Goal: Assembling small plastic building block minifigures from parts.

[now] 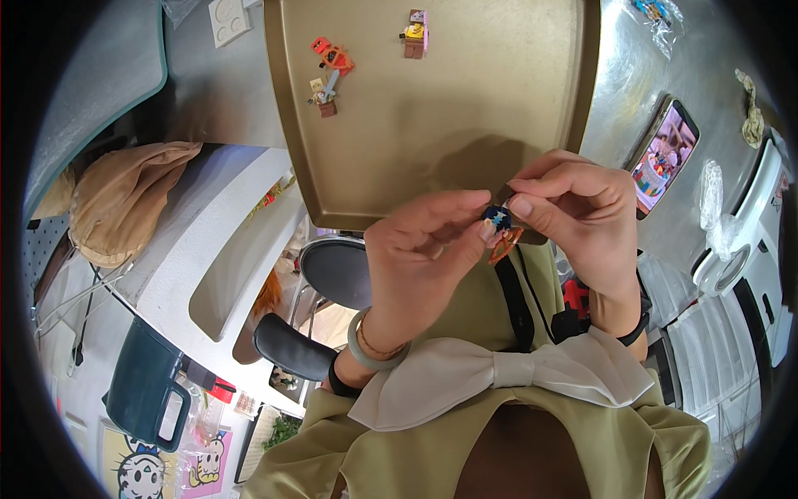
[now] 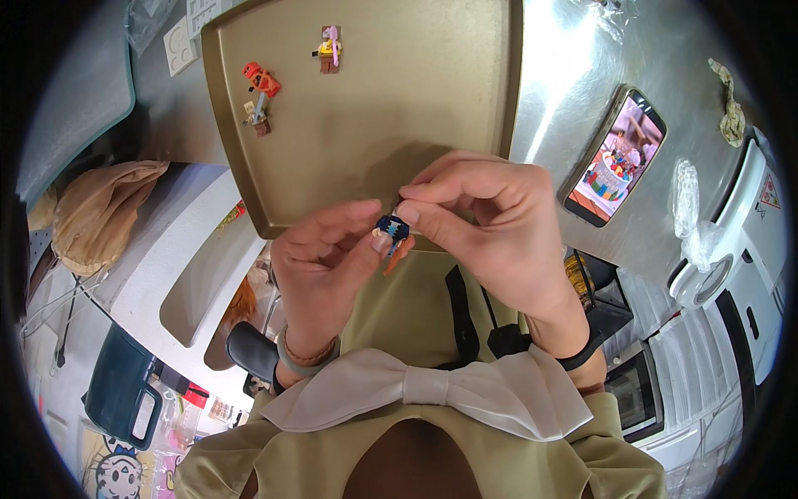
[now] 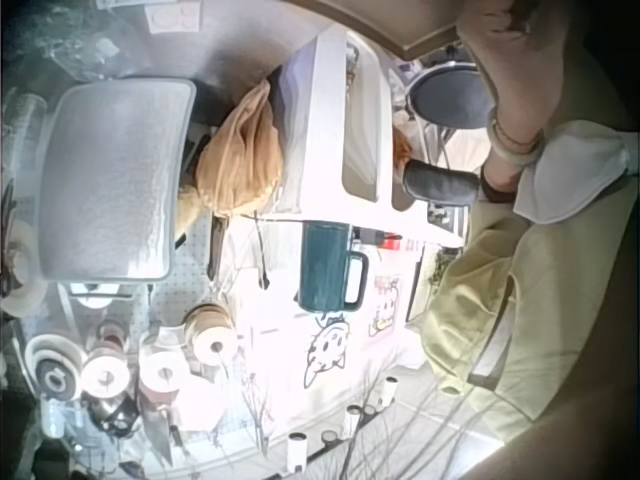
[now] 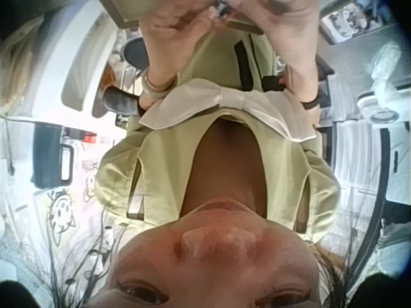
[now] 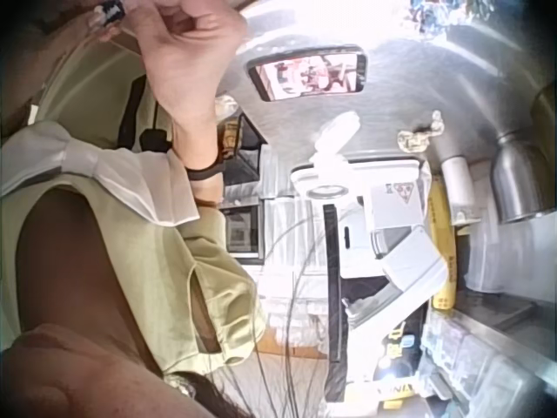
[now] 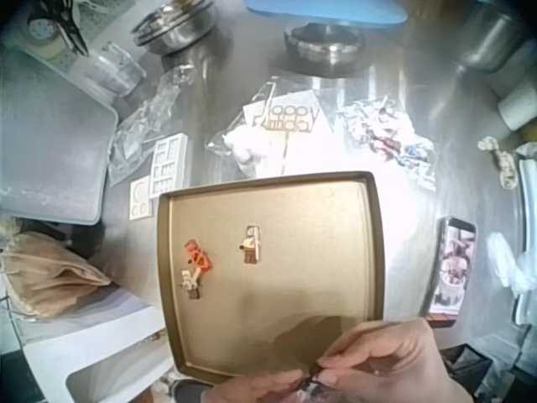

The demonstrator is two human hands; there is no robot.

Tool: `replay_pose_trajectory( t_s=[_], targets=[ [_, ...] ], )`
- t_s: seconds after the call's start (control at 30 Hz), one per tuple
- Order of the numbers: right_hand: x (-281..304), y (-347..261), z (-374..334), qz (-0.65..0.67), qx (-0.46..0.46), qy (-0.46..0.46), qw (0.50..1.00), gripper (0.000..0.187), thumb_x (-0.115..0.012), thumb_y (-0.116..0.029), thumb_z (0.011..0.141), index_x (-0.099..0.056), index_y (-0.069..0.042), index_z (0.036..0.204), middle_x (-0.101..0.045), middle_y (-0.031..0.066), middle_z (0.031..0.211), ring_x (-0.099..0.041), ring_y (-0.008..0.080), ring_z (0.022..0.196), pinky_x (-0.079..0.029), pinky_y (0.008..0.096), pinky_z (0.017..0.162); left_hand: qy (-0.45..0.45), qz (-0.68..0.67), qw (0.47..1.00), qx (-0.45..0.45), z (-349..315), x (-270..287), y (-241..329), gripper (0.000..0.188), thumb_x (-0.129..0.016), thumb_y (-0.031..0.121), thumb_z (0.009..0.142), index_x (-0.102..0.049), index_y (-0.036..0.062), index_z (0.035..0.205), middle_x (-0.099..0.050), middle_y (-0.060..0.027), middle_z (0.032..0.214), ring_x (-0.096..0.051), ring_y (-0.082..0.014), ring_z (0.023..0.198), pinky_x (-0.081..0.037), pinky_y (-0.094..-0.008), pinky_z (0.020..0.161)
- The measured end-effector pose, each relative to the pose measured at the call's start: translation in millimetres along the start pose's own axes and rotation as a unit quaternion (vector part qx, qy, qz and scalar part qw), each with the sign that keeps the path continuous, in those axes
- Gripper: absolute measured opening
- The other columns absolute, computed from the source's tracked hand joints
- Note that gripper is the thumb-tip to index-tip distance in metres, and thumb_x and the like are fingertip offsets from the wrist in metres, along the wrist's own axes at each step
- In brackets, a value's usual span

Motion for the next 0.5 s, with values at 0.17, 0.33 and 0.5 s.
replay_pose_trajectory(
  t_s=[0.17, 0.33, 0.5],
  targets=[
    [-8, 2, 2, -0.012, 0.021, 0.008, 1.0, 0.005, -0.062, 0.011, 0.076, -0.062, 0.009, 0.081, -0.06, 0.0116, 0.084, -0.061, 0.0136, 0.072, -0.054, 0.0228, 0.064, 0.016, -0.005, 1.0, -0.009, 0, 3, 2, 0.023, -0.059, -0.01, 0.079, -0.056, -0.0061, 0.101, -0.064, -0.0087, 0.092, -0.061, -0.0116, 0.083, -0.05, -0.0223, 0.074],
    [-16, 6, 4, -0.001, 0.029, 0.027, 0.999, 0.002, -0.059, 0.012, 0.078, -0.06, 0.011, 0.079, -0.059, 0.012, 0.082, -0.062, 0.0148, 0.069, -0.055, 0.0232, 0.06, 0.035, -0.016, 0.999, -0.018, 1, 6, 0, 0.021, -0.059, -0.01, 0.079, -0.056, -0.0059, 0.1, -0.064, -0.0085, 0.091, -0.061, -0.0107, 0.082, -0.05, -0.0212, 0.071],
    [-19, 12, 8, 0.005, 0.02, 0.029, 0.999, 0.001, -0.059, 0.01, 0.079, -0.06, 0.011, 0.079, -0.06, 0.0113, 0.08, -0.062, 0.014, 0.068, -0.055, 0.0231, 0.06, 0.05, 0.003, 0.999, -0.007, 3, 11, -1, 0.022, -0.06, -0.009, 0.079, -0.056, -0.0052, 0.1, -0.065, -0.0087, 0.09, -0.061, -0.0105, 0.079, -0.05, -0.0209, 0.067]
  ],
)
Point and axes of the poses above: each hand's wrist, its own z-axis towards the middle knuckle, its own x-axis out of the back of the hand, y = z × x, the point moved 3 cm from there along z, towards the middle knuckle
